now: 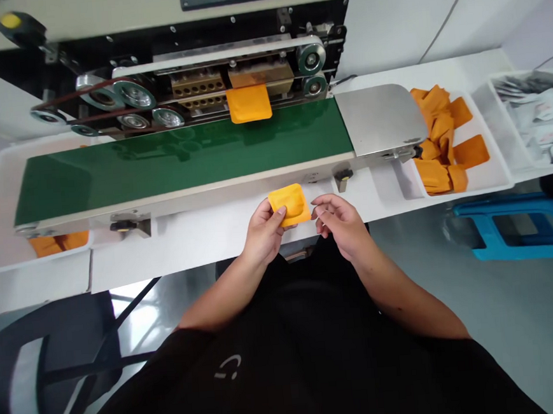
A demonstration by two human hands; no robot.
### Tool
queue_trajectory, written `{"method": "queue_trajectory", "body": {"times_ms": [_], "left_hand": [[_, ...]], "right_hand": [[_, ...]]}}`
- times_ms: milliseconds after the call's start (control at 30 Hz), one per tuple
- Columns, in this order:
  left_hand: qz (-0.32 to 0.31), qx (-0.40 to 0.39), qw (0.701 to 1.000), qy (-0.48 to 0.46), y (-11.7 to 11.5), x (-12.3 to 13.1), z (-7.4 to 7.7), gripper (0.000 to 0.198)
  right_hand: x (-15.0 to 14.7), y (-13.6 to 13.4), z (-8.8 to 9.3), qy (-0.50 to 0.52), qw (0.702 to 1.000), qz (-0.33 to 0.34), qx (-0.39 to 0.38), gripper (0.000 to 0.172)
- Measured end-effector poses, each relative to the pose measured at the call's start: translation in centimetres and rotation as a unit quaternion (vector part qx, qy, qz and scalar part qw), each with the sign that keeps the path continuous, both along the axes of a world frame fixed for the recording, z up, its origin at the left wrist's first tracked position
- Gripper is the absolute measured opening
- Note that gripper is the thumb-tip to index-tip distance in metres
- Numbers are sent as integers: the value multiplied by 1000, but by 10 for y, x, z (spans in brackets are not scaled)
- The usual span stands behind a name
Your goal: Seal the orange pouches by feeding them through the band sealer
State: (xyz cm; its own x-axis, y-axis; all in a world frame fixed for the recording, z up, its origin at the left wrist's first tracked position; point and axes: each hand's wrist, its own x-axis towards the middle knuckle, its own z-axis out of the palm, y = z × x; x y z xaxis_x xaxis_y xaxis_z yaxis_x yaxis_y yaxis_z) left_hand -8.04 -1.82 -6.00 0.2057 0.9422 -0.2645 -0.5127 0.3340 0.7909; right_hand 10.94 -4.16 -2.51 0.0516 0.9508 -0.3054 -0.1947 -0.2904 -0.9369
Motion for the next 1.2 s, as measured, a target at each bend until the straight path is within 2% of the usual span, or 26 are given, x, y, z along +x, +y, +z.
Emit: {"method": "queue_trajectory", "body": {"times_ms": [167, 300, 367, 467, 567, 733, 867, 967, 1067, 1200], "left_hand": [[37, 3, 999, -5, -1, 2, 3, 54], [56, -2, 998, -22, -2, 1, 1, 51], [49, 3, 999, -23, -3, 3, -1, 50], [13, 8, 1000, 2, -6, 5, -5, 48], [15, 29, 999, 36, -7, 3, -8, 45], [39, 73, 992, 93, -4, -2, -8, 46], [38, 58, 994, 85, -3, 3, -7, 47], [37, 69, 994, 73, -4, 5, -4, 45], [35, 80, 994, 64, -5, 0, -4, 42], [41, 77, 993, 75, -5, -10, -9, 39]], "right_hand": [[-4, -3, -9, 29, 999, 3, -16, 45], [-11, -7, -19, 26, 999, 41, 9, 48], [-15, -8, -24, 19, 998, 50, 24, 49], [-17, -7, -30, -6, 999, 16, 42, 37], [-10, -1, -28, -40, 998, -4, 51, 35], [-5, 4, -18, -22, 999, -6, 41, 43], [-19, 0, -15, -1, 1000, 12, 17, 52], [-17, 4, -7, -6, 1000, -6, 23, 53], [6, 30, 14, -21, 997, -47, 55, 53], [48, 90, 54, -59, 994, -65, 65, 44]]}}
